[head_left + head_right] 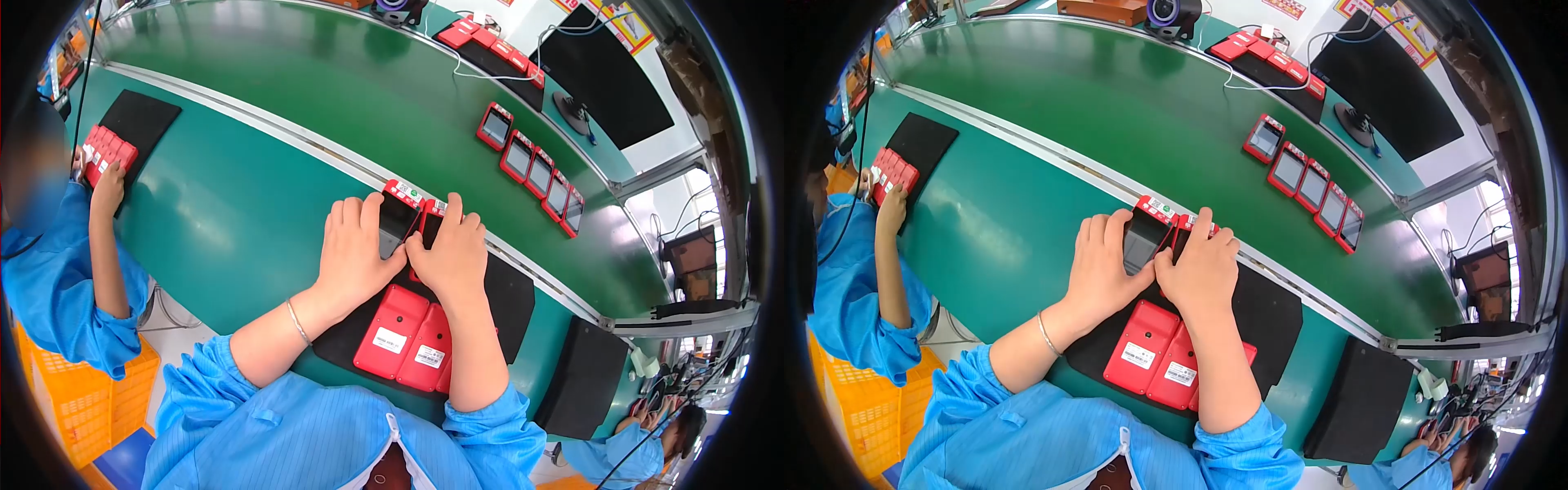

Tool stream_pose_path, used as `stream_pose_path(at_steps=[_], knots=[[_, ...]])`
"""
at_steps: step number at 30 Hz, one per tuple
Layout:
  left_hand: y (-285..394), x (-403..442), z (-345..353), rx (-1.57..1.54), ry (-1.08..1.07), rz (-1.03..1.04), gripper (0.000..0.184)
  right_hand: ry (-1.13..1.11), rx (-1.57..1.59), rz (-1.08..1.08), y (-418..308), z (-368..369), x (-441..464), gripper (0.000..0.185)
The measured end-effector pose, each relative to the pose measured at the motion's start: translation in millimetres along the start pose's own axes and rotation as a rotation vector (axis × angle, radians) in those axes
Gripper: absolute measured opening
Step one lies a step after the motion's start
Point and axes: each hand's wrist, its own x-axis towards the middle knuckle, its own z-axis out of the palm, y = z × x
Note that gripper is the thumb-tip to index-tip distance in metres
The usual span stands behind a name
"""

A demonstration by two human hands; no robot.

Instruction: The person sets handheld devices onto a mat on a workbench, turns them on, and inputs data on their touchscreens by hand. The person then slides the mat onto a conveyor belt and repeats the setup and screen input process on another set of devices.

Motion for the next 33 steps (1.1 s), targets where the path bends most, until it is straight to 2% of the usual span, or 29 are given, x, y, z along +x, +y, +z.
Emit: stream_pose_path(at_steps=[19, 25, 27, 28, 29, 30, 32, 33], knots=[[2, -1, 5, 0.017, 0.016, 0.012, 0.06, -0.038, -0.006, 0.033, -4, -2, 2, 0.08], [6, -2, -7, 0.04, -0.03, 0.025, 0.065, -0.039, 0.004, 0.02, 3, -13, -12, 0.08], [23, -15, -35, 0.173, 0.03, 0.138, 0.066, 0.169, 0.077, -0.143, 15, -34, -39, 0.078], [30, -31, -47, 0.115, -0.052, 0.167, 0.063, 0.06, 0.07, -0.144, 13, -58, -59, 0.078], [37, -43, -61, -0.058, -0.244, 0.214, 0.059, -0.04, 0.095, -0.271, 22, -73, -79, 0.081], [41, -56, -69, -0.189, -0.422, 0.249, 0.064, -0.248, 0.135, -0.391, 30, -85, -96, 0.089], [40, -78, -67, -0.113, -0.564, 0.368, 0.068, -0.389, 0.015, -0.426, 28, -83, -120, 0.097], [39, -78, -64, -0.114, -0.571, 0.373, 0.068, -0.389, 0.018, -0.419, 27, -76, -125, 0.097]])
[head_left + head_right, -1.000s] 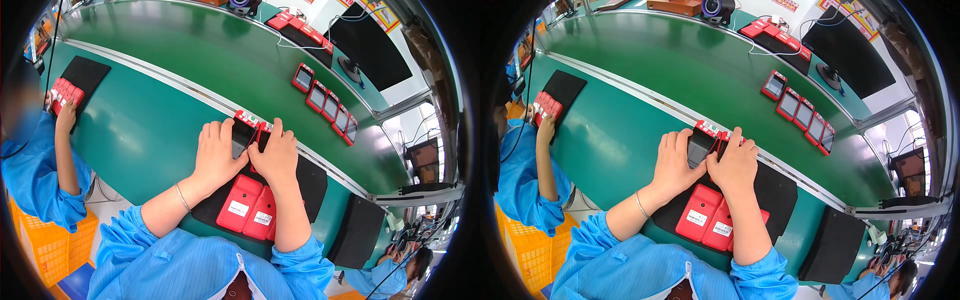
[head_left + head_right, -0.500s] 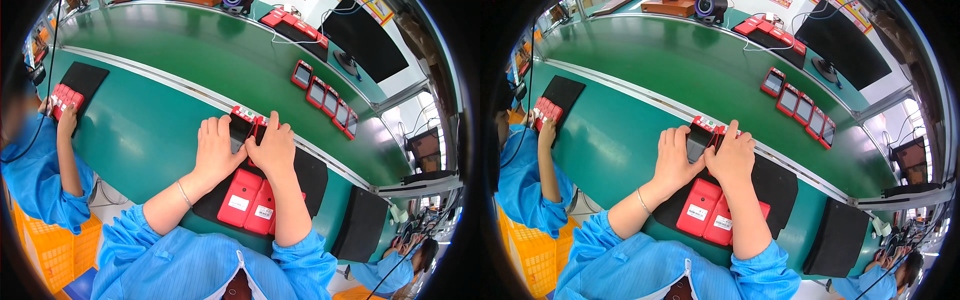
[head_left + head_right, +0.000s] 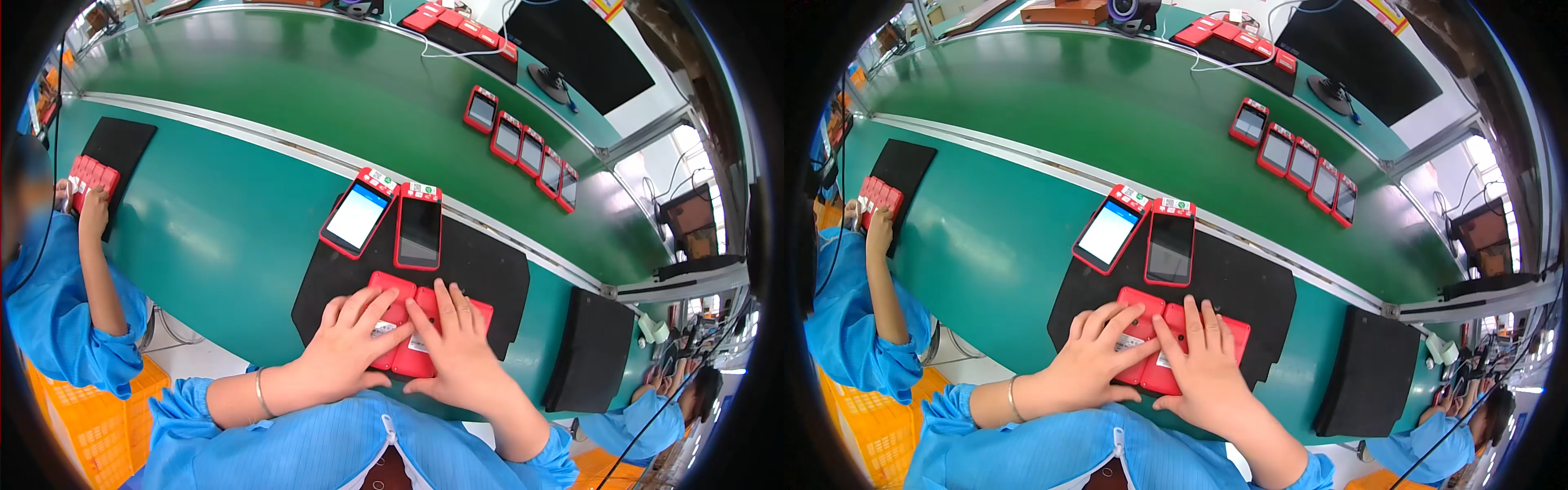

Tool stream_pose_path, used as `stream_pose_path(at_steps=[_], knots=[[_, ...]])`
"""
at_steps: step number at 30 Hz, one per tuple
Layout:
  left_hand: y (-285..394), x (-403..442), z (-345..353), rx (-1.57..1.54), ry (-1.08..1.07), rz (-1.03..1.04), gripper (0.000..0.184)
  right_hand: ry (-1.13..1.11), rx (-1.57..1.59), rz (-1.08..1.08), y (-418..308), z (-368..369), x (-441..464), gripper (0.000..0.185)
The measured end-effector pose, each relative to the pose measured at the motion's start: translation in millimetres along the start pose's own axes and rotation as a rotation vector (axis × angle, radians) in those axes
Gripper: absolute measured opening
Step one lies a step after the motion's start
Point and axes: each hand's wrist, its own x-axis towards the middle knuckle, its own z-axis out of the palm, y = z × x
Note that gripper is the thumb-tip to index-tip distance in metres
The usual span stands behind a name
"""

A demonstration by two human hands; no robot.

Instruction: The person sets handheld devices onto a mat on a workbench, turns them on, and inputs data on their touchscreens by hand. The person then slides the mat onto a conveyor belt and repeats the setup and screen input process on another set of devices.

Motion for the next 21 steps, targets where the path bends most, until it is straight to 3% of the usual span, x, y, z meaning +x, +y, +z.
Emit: stream_pose_path(at_steps=[5, 9, 11, 13, 15, 16, 18, 19, 21], knots=[[-9, -2, 3, 0.098, -0.077, 0.079, 0.063, 0.034, 0.095, 0.012, 1, 23, -5, 0.1], [-14, -13, 10, 0.147, 0.023, 0.135, 0.06, 0.111, 0.228, 0.024, 6, 16, -12, 0.095], [-9, -17, 5, 0.142, 0.157, 0.138, 0.057, 0.343, 0.812, 0.049, 16, 25, -20, 0.082], [-11, -27, 6, -0.153, 0.221, -0.097, 0.051, 0.626, 1.629, 0.271, 12, 35, -22, 0.042], [-14, -36, 15, -0.454, 0.355, -0.387, 0.053, 0.662, 1.497, 0.418, 9, 37, -20, 0.031], [-18, -39, 15, -0.452, 0.351, -0.38, 0.053, 0.672, 1.282, 0.409, 12, 52, -23, 0.031], [-21, -48, 12, -0.055, 0.348, -0.301, 0.057, 0.649, 0.702, 0.329, 2, 51, -22, 0.034], [-17, -46, 9, -0.059, 0.338, -0.305, 0.057, 0.606, 0.67, 0.402, -10, 43, -24, 0.035], [-3, -30, 0, -0.005, 0.367, -0.336, 0.069, 0.491, 0.224, 0.242, -11, 37, -23, 0.043]])
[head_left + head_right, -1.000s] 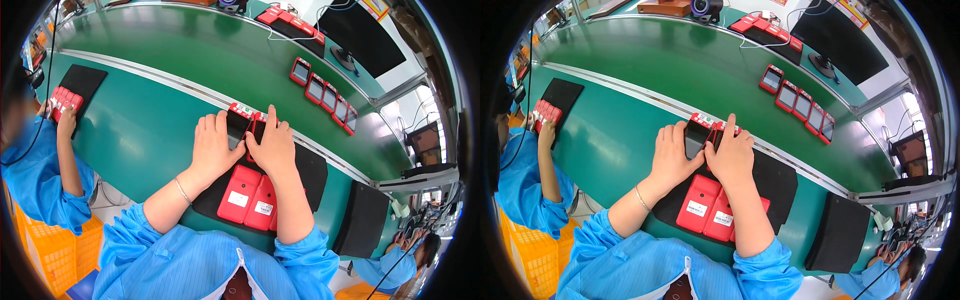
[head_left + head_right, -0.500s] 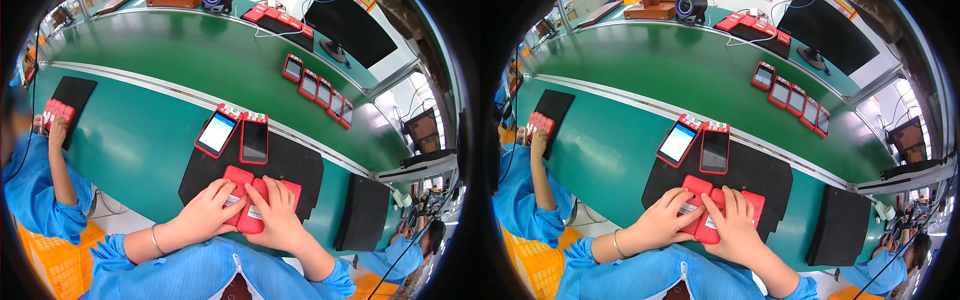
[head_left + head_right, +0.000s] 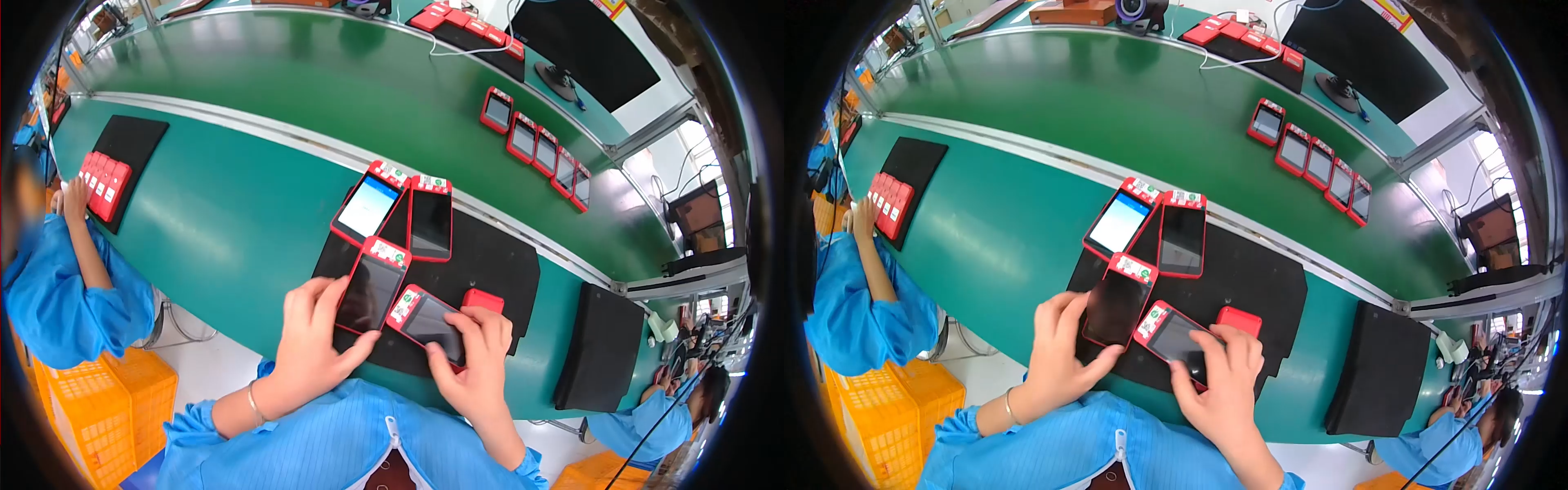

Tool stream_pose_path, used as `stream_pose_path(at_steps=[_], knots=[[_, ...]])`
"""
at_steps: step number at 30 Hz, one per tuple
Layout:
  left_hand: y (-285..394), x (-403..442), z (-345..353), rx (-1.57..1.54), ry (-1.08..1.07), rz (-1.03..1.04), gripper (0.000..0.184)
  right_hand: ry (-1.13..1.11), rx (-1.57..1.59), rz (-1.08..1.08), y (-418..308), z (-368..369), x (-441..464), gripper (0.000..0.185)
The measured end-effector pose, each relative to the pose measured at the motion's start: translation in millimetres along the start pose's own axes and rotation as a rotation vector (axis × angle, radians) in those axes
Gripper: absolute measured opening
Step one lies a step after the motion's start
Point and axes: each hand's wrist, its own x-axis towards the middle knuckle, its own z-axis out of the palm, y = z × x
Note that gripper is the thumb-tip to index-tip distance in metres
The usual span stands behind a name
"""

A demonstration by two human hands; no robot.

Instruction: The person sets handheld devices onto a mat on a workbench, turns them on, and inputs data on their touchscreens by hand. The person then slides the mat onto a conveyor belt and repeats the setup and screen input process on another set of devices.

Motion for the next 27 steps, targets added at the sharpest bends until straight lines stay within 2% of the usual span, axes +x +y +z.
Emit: stream_pose_path(at_steps=[1, 2, 4, 10, 15, 17, 19, 22, 24, 25, 27], knots=[[-1, 1, 9, -0.055, -0.005, -0.01, 0.079, -0.104, -0.03, -0.006, -4, -2, -1, 0.056], [-3, 3, 15, -0.056, -0.004, -0.015, 0.079, -0.162, -0.03, -0.016, -7, -1, -2, 0.062], [-5, 6, 23, 0.026, -0.057, 0.037, 0.084, -0.18, -0.147, -0.1, -10, 3, -2, 0.065], [-9, 0, 8, 0.04, -0.108, 0.017, 0.077, -0.126, -0.117, -0.104, -9, 14, 2, 0.061], [-12, 4, 16, 0.096, -0.025, 0.03, 0.074, -0.062, -0.088, -0.098, -15, 20, 7, 0.054], [-8, 8, 16, 0.059, -0.022, 0.057, 0.073, -0.033, -0.004, -0.066, -13, 12, 8, 0.052], [2, 17, 14, 0.012, -0.013, 0.122, 0.071, 0.094, 0.014, -0.044, 5, -5, 16, 0.049], [33, 59, 24, -0.022, -0.003, 0.276, 0.067, 0.266, 0.006, 0.14, 40, -25, 35, 0.044], [53, 95, 50, -0.002, 0.021, 0.344, 0.064, 0.35, -0.061, 0.161, 70, -25, 52, 0.043], [61, 109, 66, 0.004, 0.03, 0.361, 0.063, 0.332, -0.025, 0.263, 87, -21, 58, 0.043], [69, 129, 98, 0.028, 0.068, 0.383, 0.062, 0.314, -0.138, 0.297, 110, -12, 67, 0.043]])
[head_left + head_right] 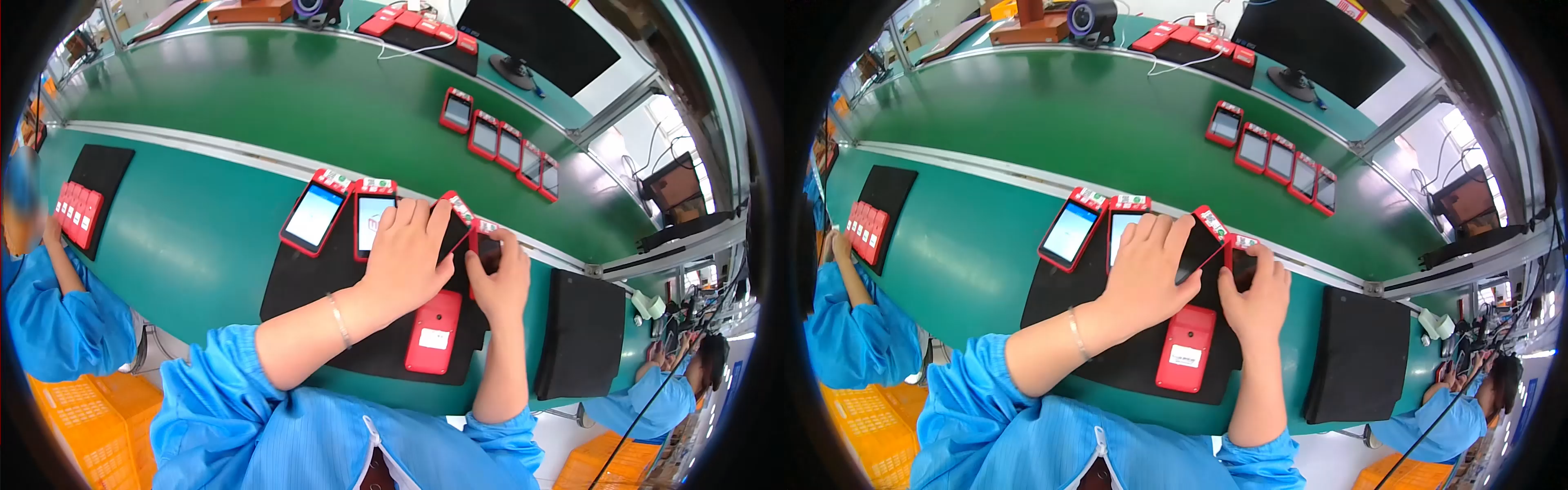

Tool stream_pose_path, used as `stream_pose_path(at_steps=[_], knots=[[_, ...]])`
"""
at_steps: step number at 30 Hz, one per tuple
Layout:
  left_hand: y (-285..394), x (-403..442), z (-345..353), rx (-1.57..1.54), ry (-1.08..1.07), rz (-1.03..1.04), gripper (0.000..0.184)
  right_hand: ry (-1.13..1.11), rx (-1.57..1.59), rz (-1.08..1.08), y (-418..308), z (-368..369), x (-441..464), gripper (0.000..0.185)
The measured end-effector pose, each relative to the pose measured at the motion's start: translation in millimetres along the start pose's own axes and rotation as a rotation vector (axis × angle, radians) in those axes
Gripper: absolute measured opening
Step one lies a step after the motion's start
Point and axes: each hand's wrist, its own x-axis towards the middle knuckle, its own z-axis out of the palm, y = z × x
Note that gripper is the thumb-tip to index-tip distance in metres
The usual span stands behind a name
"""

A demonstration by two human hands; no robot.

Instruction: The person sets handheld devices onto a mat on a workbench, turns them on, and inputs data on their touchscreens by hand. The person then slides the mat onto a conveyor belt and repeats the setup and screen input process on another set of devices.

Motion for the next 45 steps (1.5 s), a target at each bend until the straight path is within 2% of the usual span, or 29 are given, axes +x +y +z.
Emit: stream_pose_path(at_steps=[4, 12, 15, 26, 29, 33, 37, 39, 41, 43, 45], knots=[[-5, -2, 34, 0.033, -0.028, -0.085, 0.065, 0.074, -0.113, -0.039, -3, 14, 3, 0.046], [-1, 2, 35, 0.071, -0.056, -0.127, 0.061, 0.095, -0.181, -0.037, -10, 23, 3, 0.055], [-1, 0, 36, 0.101, -0.146, -0.142, 0.064, 0.039, -0.173, -0.01, -8, 22, 1, 0.061], [-8, -12, 28, 0.091, -0.085, -0.163, 0.064, 0.034, -0.175, -0.051, -25, 32, 4, 0.062], [-7, -18, 23, 0.198, -0.086, -0.141, 0.068, 0.036, -0.171, -0.101, -29, 34, 3, 0.063], [0, -23, -2, 0.225, -0.239, -0.151, 0.077, -0.005, -0.163, -0.099, -36, 33, 1, 0.063], [3, -28, -38, 0.189, -0.221, -0.072, 0.069, -0.026, -0.171, -0.109, -34, 33, 1, 0.067], [-2, -31, -55, 0.142, -0.117, -0.078, 0.062, -0.036, -0.181, -0.123, -34, 26, -4, 0.07], [-15, -40, -71, 0.156, -0.047, -0.111, 0.052, 0.053, -0.208, -0.193, -44, 1, -15, 0.077], [-30, -49, -85, 0.165, 0.02, -0.142, 0.048, -0.08, -0.087, -0.184, -49, -24, -45, 0.078], [-39, -58, -91, 0.165, 0.085, -0.161, 0.041, -0.38, -0.098, -0.119, -64, -42, -80, 0.074]])
